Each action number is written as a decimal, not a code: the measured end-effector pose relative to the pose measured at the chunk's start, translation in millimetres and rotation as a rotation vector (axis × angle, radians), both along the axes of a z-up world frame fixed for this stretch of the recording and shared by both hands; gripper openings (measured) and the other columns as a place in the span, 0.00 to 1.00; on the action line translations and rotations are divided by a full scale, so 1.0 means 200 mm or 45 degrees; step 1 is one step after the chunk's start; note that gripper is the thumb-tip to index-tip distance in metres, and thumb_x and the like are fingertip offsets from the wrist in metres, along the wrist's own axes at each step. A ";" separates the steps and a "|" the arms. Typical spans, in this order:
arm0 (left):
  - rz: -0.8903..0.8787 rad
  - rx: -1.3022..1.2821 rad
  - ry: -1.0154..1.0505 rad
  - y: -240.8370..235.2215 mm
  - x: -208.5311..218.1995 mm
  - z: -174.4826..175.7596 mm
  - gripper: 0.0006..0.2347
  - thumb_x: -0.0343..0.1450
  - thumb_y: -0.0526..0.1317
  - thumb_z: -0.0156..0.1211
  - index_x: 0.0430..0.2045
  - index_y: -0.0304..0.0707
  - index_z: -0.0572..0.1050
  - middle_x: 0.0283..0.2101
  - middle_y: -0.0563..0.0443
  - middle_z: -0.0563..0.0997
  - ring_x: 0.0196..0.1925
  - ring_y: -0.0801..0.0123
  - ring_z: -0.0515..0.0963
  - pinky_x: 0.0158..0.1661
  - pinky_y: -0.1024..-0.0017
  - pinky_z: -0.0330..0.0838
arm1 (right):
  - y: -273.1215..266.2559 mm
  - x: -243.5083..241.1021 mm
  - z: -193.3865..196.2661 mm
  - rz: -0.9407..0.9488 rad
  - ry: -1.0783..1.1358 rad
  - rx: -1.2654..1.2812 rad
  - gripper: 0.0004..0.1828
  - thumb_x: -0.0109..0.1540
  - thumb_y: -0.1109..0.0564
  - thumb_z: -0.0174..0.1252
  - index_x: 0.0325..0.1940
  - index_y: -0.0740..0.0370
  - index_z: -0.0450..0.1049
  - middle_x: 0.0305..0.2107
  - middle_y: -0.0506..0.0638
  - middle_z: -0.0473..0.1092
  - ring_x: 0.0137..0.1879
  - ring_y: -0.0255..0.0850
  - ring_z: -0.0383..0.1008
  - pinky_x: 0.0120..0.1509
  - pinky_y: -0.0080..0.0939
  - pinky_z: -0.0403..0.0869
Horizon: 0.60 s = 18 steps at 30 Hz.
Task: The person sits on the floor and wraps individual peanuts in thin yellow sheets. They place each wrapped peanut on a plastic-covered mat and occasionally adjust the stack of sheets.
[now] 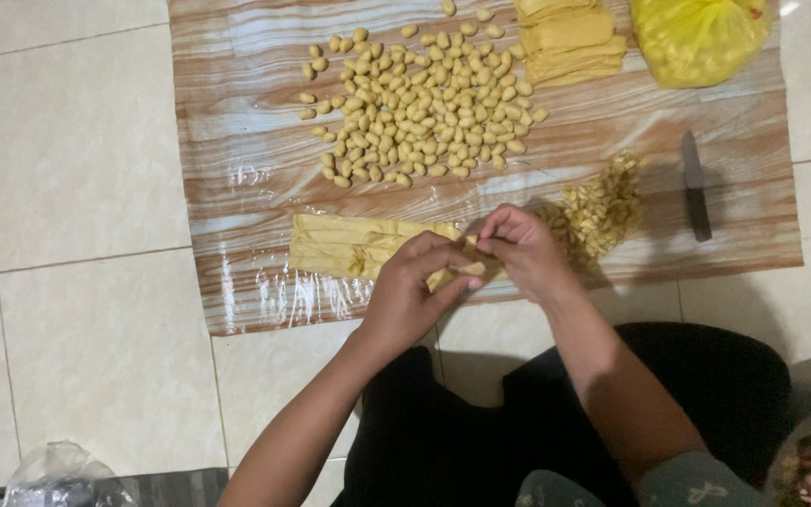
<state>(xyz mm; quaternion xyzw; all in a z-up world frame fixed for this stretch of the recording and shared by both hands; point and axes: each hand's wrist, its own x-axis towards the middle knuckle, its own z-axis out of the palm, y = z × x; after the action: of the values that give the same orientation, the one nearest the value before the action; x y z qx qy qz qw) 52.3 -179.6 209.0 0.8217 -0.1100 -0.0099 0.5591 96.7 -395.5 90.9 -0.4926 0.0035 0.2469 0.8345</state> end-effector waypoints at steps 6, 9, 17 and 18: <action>0.430 -0.198 0.292 0.02 0.05 0.00 0.15 0.68 0.38 0.72 0.46 0.36 0.77 0.43 0.50 0.78 0.34 0.75 0.79 0.32 0.79 0.75 | 0.21 -0.17 0.21 -0.189 0.065 0.013 0.12 0.60 0.72 0.60 0.47 0.66 0.75 0.42 0.50 0.76 0.48 0.34 0.75 0.55 0.34 0.74; 0.319 -0.261 0.258 0.03 0.03 -0.05 0.10 0.69 0.36 0.72 0.40 0.33 0.81 0.42 0.47 0.80 0.38 0.75 0.80 0.35 0.79 0.76 | 0.25 -0.16 0.28 -0.267 -0.121 -0.175 0.13 0.60 0.72 0.63 0.47 0.66 0.73 0.40 0.49 0.76 0.49 0.33 0.76 0.54 0.33 0.76; -0.138 -0.966 1.110 0.15 0.05 -0.15 0.12 0.73 0.40 0.63 0.46 0.31 0.77 0.44 0.50 0.82 0.47 0.76 0.84 0.51 0.78 0.78 | 0.17 -0.09 0.46 0.028 -0.898 -0.749 0.22 0.55 0.65 0.71 0.52 0.58 0.77 0.40 0.47 0.72 0.46 0.34 0.76 0.49 0.34 0.77; -0.105 -0.946 1.076 0.14 0.06 -0.15 0.13 0.73 0.39 0.63 0.48 0.33 0.75 0.45 0.53 0.81 0.45 0.77 0.82 0.49 0.77 0.78 | 0.17 -0.08 0.48 0.006 -0.985 -0.890 0.18 0.55 0.64 0.73 0.48 0.57 0.79 0.37 0.47 0.73 0.41 0.34 0.77 0.44 0.32 0.76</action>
<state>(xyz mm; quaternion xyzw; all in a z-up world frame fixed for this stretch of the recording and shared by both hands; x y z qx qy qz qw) 64.7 -152.0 179.5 0.4892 0.0954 -0.3207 0.8054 80.8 -362.0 186.9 -0.7970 -0.2239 0.0329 0.5600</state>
